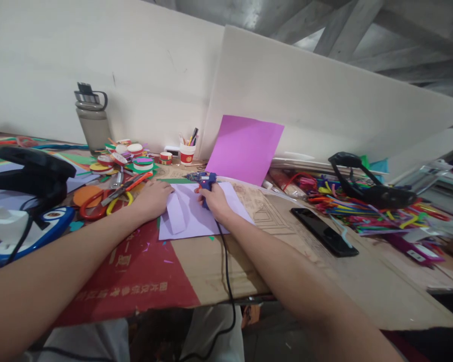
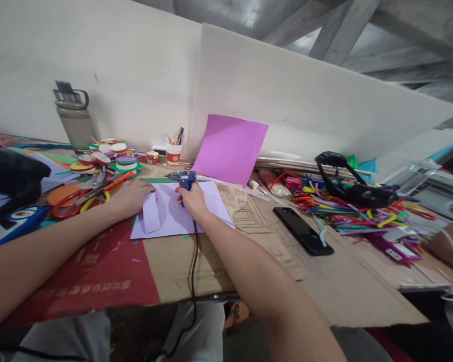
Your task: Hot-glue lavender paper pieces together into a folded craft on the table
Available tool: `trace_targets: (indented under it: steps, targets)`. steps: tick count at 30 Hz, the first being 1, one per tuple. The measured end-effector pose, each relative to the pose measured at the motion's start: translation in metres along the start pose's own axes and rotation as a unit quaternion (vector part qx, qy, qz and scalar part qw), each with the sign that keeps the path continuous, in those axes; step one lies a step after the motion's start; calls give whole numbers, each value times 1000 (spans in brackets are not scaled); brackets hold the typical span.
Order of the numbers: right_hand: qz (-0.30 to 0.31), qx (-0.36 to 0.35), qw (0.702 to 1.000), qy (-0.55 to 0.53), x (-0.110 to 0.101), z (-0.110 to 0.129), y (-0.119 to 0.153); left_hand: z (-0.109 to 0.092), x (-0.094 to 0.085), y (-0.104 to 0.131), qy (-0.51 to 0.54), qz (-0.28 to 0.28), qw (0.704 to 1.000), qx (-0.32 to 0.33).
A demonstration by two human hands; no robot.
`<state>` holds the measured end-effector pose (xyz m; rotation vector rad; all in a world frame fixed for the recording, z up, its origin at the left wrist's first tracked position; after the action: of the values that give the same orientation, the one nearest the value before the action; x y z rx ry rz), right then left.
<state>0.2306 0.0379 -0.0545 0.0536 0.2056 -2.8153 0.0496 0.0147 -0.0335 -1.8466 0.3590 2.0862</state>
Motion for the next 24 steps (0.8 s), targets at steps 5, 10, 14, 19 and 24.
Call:
trace_targets:
  steps: [5, 10, 14, 19, 24]
  targets:
    - [-3, -4, 1000, -2, 1, 2, 2, -3, -3, -1, -11, 15, 1000, 11]
    - [-2, 7, 1000, 3, 2, 5, 5, -2, -1, -2, -6, 20, 999, 25]
    - [-2, 2, 1000, 3, 2, 5, 4, -1, 0, -1, 5, 10, 1000, 2]
    - [-3, -1, 1000, 4, 2, 2, 2, -1, 0, -1, 12, 30, 999, 5]
    - [-6, 3, 1000, 4, 1, 0, 3, 2, 5, -1, 33, 20, 999, -8]
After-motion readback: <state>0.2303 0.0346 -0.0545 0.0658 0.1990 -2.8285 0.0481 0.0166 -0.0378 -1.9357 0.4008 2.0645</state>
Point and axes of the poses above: each hand's wrist, its own y-axis away from the middle knuckle, its own x-axis out of the palm, z = x × y, the point moved 4 cm from there along -y, towards the middle knuckle, and after that the axes turned 15 degrees about z, right-handed, at the moved point
